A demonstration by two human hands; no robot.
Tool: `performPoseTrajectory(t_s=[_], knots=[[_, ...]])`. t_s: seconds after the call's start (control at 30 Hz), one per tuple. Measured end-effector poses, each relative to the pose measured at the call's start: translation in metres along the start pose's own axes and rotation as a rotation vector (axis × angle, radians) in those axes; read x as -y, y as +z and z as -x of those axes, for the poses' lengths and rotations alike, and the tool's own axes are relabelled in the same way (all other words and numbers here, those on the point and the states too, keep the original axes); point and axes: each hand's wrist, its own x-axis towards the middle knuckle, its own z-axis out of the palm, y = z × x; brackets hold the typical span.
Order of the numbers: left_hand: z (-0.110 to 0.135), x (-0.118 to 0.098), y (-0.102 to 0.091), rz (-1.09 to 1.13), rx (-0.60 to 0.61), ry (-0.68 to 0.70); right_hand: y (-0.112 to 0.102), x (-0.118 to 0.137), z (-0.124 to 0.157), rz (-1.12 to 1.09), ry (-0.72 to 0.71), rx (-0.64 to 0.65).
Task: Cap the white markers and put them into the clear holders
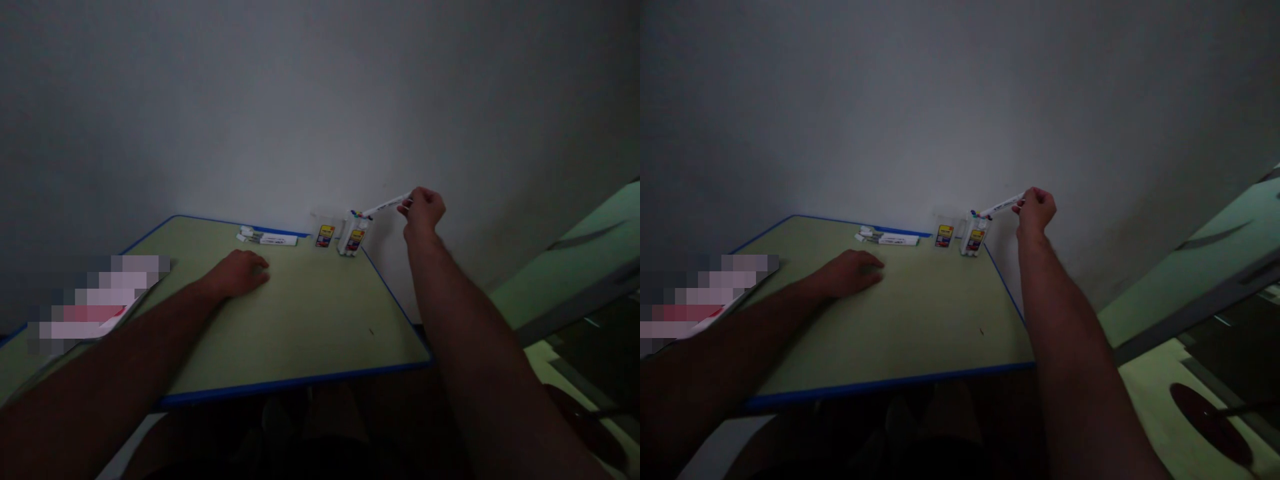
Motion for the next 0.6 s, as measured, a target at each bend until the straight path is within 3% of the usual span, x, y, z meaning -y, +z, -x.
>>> performPoseTrajectory(t_s=[0.27, 0.6], knots=[[-0.001, 0.0, -0.003, -0.188, 0.11, 0.017, 0.003, -0.007, -0.022, 0.153, -0.113, 0.01], [-0.001, 0.001, -0.002, -0.168, 0.101, 0.01, 0.014, -0.009, -0.026, 0.253, -0.191, 0.073]])
